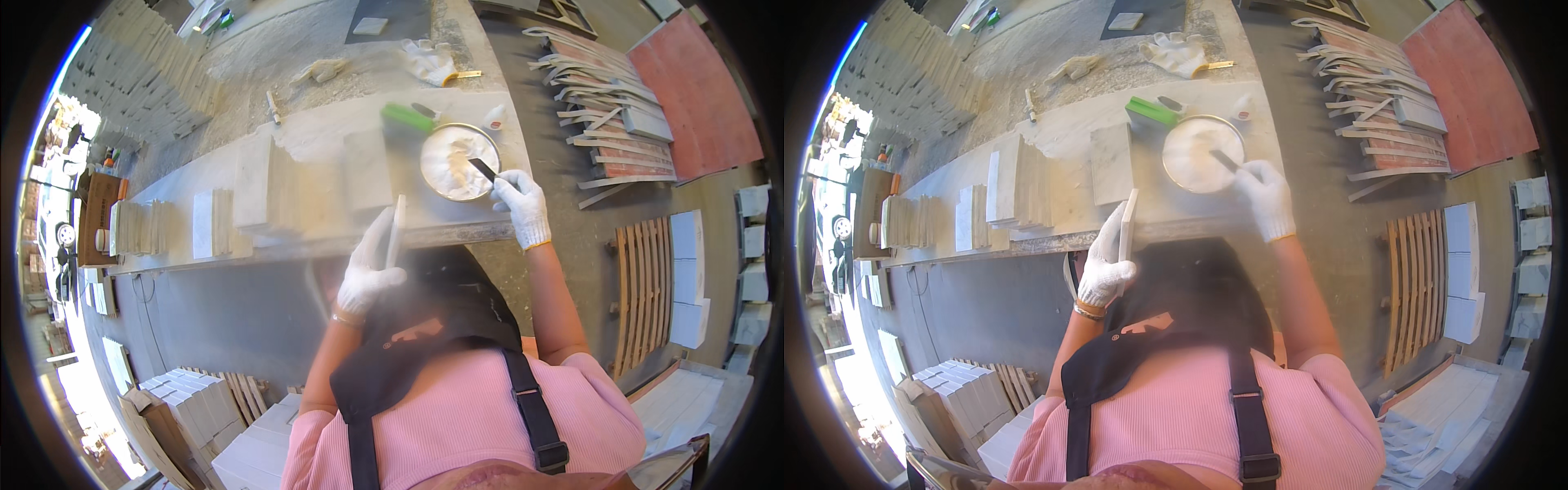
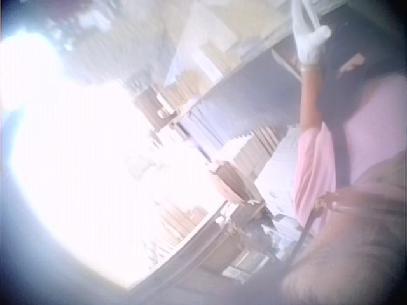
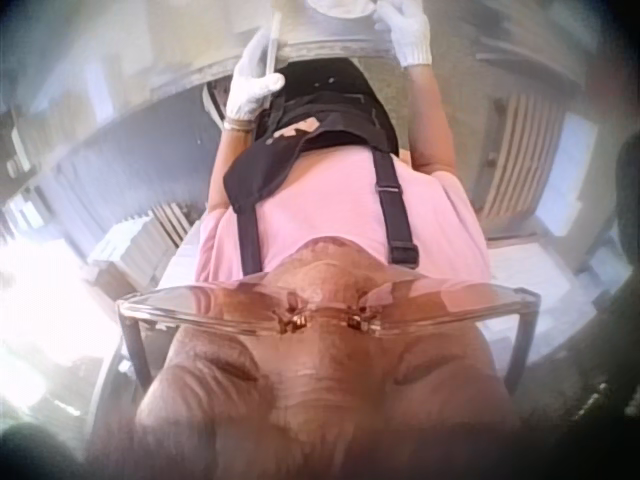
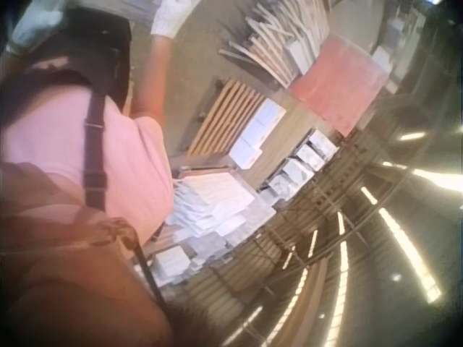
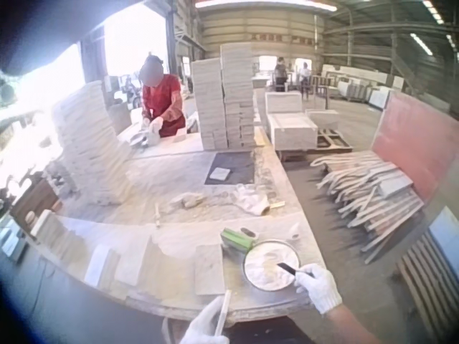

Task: The person applies a white paste to the edges of rectangular tiles using a small metal spatula, then smooths the edges with a green block. The person repeats this process on multiple tiles, handling them one at a time on a workbench.

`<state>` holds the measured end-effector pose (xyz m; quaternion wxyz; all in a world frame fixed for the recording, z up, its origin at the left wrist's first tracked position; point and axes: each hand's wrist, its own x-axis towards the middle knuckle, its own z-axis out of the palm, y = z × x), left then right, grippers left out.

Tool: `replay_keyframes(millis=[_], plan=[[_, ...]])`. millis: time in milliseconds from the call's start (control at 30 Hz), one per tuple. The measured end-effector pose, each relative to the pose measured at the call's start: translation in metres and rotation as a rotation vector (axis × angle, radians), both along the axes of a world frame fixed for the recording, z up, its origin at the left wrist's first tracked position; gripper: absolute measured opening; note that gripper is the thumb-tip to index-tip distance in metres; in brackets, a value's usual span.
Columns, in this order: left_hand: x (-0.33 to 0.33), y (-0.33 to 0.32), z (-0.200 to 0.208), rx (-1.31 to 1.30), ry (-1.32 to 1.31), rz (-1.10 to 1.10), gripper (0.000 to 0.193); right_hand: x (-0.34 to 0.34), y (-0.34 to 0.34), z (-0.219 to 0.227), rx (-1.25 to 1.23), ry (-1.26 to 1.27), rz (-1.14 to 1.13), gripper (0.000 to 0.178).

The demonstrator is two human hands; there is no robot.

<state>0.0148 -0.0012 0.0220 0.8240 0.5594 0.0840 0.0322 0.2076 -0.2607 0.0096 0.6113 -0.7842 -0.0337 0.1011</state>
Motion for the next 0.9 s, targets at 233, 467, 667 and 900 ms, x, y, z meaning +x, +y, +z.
replay_keyframes(millis=[233, 467, 667, 900], plan=[[0.016, -0.01, -0.011, 0.451, 0.071, -0.099, 0.113, 0.003, 0.023, 0.001, 0.26, 0.2, -0.01, 0.019], [0.048, -0.034, 0.005, 0.8, 0.112, -0.213, 0.111, 0.036, 0.036, 0.001, 0.322, 0.205, -0.02, 0.014], [0.086, -0.071, 0.02, 1.133, -0.043, -0.291, 0.104, 0.054, 0.001, 0.017, 0.376, 0.223, 0.058, 0.017], [0.144, -0.124, 0.011, 1.456, -0.36, -0.243, 0.075, 0.03, -0.117, 0.011, 0.161, 0.113, -0.191, 0.017]])
